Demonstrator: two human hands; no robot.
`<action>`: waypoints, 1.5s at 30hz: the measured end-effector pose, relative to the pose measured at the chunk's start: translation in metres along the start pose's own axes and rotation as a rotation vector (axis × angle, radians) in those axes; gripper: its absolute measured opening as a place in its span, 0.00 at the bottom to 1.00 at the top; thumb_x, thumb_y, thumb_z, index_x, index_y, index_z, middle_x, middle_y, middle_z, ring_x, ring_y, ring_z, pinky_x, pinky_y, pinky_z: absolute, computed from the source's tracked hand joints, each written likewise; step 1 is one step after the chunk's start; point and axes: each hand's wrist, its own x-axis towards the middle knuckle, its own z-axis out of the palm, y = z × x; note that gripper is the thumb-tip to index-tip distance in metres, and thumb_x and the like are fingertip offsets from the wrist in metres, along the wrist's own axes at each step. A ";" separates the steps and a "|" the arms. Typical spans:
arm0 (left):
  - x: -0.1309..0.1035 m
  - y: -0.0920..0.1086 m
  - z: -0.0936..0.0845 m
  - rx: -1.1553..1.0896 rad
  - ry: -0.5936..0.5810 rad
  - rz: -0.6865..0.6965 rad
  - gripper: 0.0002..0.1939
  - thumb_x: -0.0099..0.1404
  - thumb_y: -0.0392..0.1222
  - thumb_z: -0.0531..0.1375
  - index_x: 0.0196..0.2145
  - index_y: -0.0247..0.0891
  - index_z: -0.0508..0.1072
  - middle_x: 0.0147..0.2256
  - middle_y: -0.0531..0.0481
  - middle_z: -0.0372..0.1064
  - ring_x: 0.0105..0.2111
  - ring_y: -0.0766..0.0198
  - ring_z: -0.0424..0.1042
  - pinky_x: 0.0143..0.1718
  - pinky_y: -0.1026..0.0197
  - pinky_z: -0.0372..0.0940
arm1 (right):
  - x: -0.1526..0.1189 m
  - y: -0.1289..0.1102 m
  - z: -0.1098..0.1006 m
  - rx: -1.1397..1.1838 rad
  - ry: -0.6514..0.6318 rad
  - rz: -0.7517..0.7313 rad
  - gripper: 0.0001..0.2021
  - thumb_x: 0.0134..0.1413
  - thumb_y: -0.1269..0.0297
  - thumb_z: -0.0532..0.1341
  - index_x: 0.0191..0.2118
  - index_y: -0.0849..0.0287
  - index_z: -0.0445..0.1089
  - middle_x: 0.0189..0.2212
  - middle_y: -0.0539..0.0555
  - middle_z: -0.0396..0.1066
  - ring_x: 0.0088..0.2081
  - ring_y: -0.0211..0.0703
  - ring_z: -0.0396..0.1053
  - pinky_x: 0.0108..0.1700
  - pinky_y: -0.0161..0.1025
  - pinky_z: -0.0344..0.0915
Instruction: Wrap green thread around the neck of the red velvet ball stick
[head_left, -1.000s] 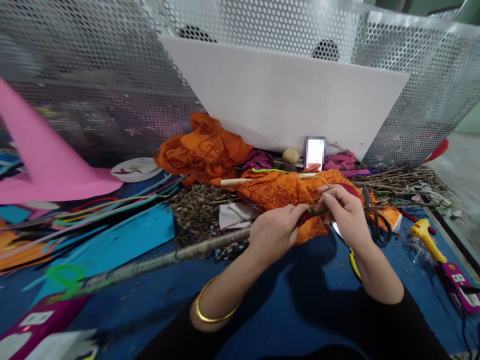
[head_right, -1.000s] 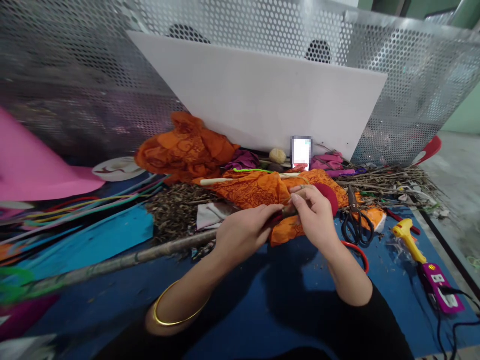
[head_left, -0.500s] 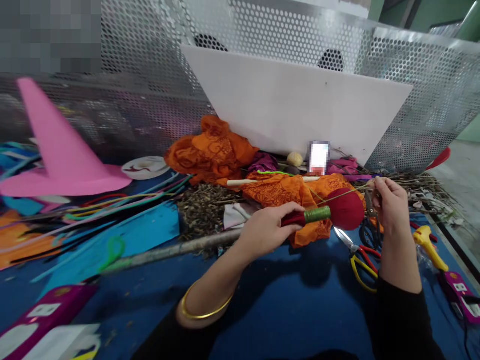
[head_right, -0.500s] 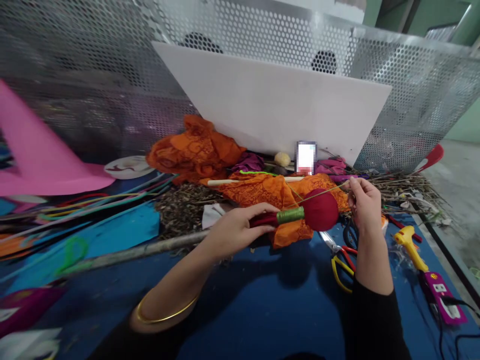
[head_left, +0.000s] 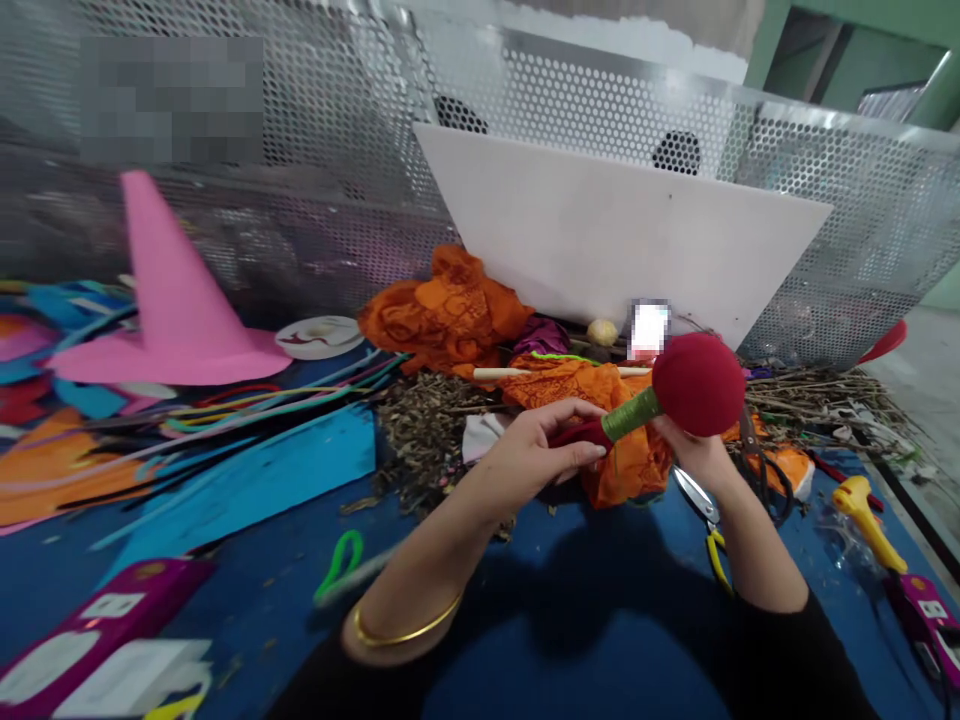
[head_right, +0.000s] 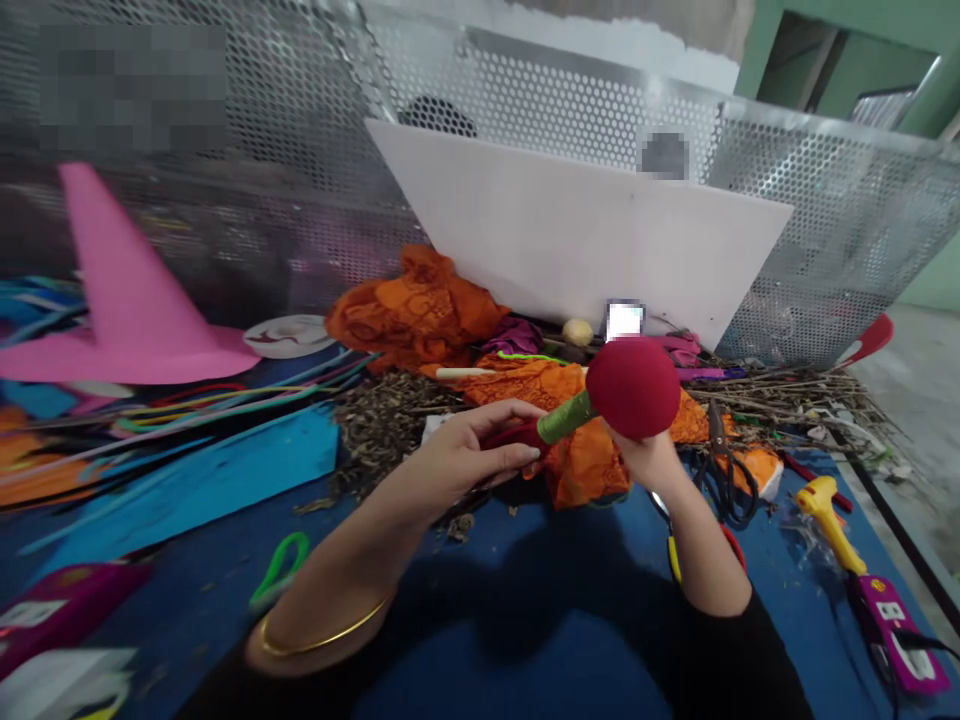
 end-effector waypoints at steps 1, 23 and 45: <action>0.001 -0.001 -0.001 -0.020 0.001 -0.009 0.21 0.49 0.45 0.68 0.40 0.36 0.70 0.24 0.57 0.66 0.18 0.74 0.59 0.18 0.70 0.50 | -0.005 -0.002 0.011 0.055 -0.097 -0.014 0.19 0.49 0.47 0.65 0.40 0.56 0.75 0.39 0.56 0.77 0.45 0.50 0.72 0.53 0.47 0.66; 0.018 -0.020 0.005 -0.066 -0.032 -0.031 0.20 0.48 0.43 0.69 0.40 0.35 0.75 0.32 0.52 0.72 0.29 0.69 0.68 0.28 0.69 0.60 | -0.039 -0.034 0.046 0.730 0.032 0.107 0.18 0.54 0.54 0.65 0.20 0.58 0.65 0.16 0.46 0.57 0.19 0.34 0.54 0.26 0.36 0.56; 0.028 -0.034 0.011 0.263 0.089 0.154 0.16 0.53 0.43 0.63 0.39 0.34 0.75 0.37 0.46 0.77 0.39 0.58 0.74 0.45 0.58 0.66 | -0.055 -0.050 0.053 0.531 0.193 0.139 0.19 0.55 0.52 0.64 0.21 0.58 0.64 0.18 0.45 0.55 0.22 0.33 0.49 0.24 0.34 0.47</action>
